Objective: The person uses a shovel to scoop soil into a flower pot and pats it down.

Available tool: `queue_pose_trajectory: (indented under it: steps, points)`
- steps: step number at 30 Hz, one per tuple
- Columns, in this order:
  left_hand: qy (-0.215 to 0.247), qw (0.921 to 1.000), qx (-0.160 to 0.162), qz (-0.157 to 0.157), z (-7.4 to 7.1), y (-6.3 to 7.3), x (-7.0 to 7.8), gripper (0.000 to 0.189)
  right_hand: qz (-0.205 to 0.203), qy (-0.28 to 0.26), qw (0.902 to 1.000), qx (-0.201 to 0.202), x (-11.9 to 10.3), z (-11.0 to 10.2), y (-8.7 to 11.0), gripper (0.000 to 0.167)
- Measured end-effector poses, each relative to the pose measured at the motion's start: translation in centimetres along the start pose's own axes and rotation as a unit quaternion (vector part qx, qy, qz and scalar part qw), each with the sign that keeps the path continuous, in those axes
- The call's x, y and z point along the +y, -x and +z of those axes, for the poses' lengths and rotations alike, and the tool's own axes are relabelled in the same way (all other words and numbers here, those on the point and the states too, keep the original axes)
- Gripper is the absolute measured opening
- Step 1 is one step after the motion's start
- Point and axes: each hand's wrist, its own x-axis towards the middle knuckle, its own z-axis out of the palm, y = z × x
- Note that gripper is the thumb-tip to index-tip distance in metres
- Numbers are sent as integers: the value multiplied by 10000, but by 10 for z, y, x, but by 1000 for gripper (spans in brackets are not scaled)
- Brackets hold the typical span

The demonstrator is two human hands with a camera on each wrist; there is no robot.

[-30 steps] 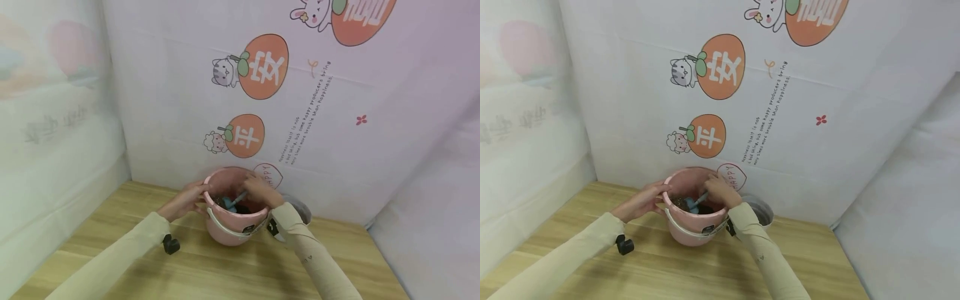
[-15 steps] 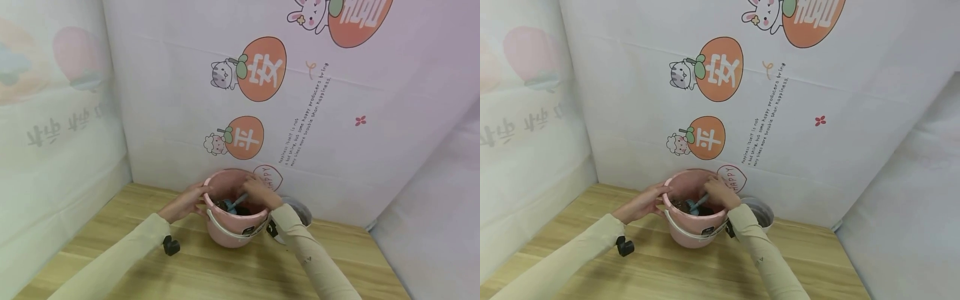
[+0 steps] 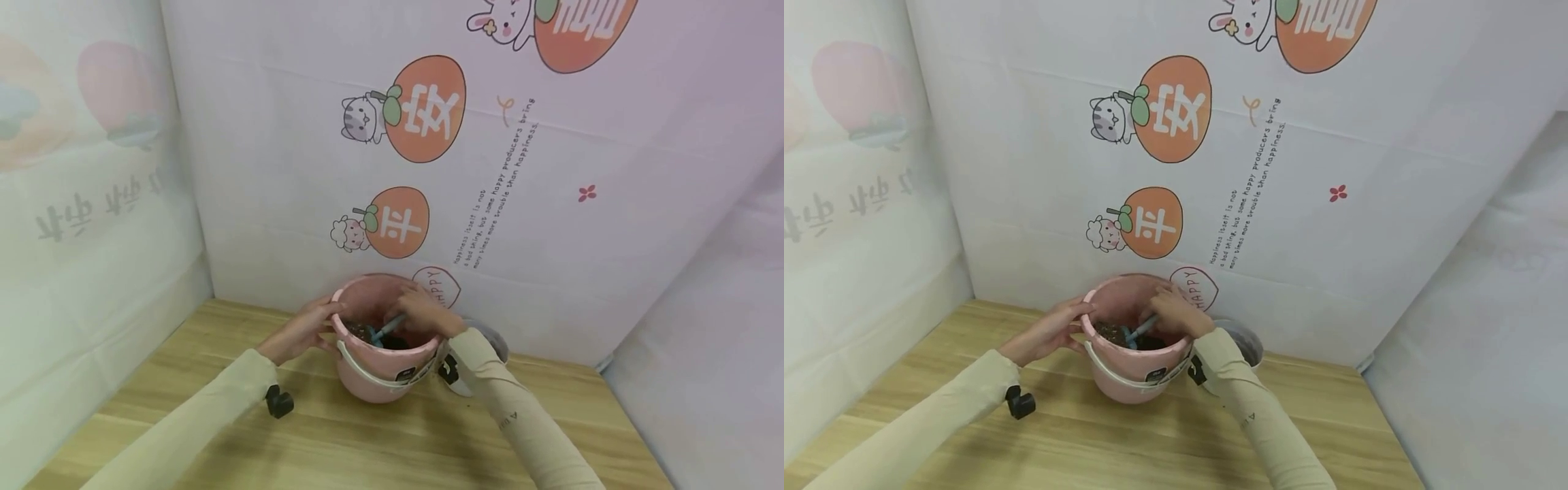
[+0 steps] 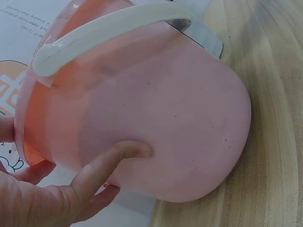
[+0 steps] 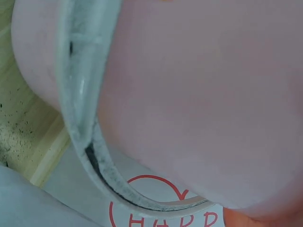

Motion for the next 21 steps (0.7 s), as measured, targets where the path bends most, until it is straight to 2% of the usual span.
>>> queue_pose_trajectory:
  steps: [4, 11, 14, 21]
  points:
    - [5, 10000, -20, 45, -1, 1, 0, 59, -73, 94, 9999, 71, -1, -2, 1, 17]
    - [21, 10000, 24, 21, 2, 2, 1, 59, -689, -84, 9970, 336, 3, -8, 8, 16]
    - [22, 10000, 82, 4, 6, 2, 3, 59, -694, -82, 9965, 454, 3, -13, 14, 16]
    - [-3, 9999, 133, 3, 3, 3, 1, 58, -568, -211, 9974, 402, -2, -14, 18, 16]
